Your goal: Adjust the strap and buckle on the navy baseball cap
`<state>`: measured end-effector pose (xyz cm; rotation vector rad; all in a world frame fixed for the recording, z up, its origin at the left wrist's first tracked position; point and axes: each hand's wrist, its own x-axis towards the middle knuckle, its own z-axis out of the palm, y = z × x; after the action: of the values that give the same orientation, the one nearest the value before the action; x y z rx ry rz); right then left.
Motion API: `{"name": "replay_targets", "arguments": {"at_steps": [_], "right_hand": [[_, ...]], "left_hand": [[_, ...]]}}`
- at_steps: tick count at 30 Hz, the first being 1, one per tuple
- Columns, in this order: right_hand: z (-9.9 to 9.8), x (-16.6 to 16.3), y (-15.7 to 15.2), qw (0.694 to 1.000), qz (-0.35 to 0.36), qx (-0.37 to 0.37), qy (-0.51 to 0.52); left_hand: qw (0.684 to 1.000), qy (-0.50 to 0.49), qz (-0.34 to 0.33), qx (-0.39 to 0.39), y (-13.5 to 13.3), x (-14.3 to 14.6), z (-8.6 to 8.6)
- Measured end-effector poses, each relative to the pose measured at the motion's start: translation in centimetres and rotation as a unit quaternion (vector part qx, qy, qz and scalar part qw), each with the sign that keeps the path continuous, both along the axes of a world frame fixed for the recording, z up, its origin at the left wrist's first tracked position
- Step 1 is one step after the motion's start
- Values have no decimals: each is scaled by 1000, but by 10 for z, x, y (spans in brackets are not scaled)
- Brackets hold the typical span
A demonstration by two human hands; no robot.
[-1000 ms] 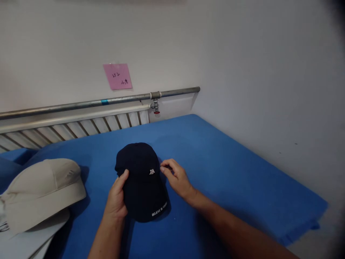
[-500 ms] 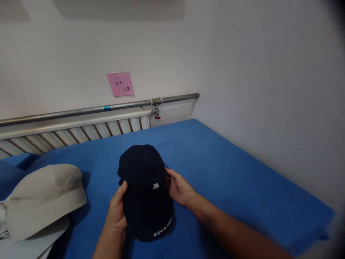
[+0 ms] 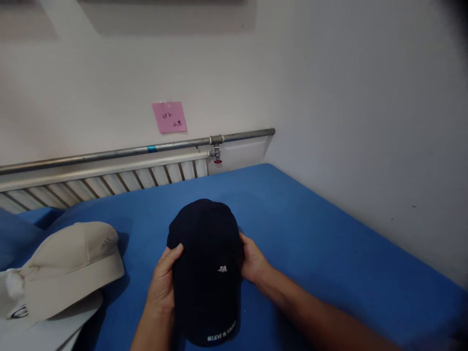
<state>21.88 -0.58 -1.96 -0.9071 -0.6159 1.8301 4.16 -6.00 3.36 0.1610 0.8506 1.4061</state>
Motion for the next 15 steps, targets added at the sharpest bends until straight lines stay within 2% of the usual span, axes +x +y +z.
{"name": "replay_targets", "arguments": {"at_steps": [3, 5, 8, 12, 15], "right_hand": [[5, -2, -1, 989, -1, -127, 76], [9, -2, -3, 988, -2, -124, 91], [13, -2, -5, 987, -12, -121, 107], [18, 0, -5, 981, -14, -144, 126], [21, 1, -5, 981, -6, -133, 140]], "left_hand": [[996, -51, -62, 29, 5, -5, -6], [990, -79, -88, 72, 8, -10, -10], [987, -83, -66, 121, 11, -15, -13], [989, -82, -64, 106, 12, -17, -16], [988, -79, -64, 117, 12, -20, -20]]}}
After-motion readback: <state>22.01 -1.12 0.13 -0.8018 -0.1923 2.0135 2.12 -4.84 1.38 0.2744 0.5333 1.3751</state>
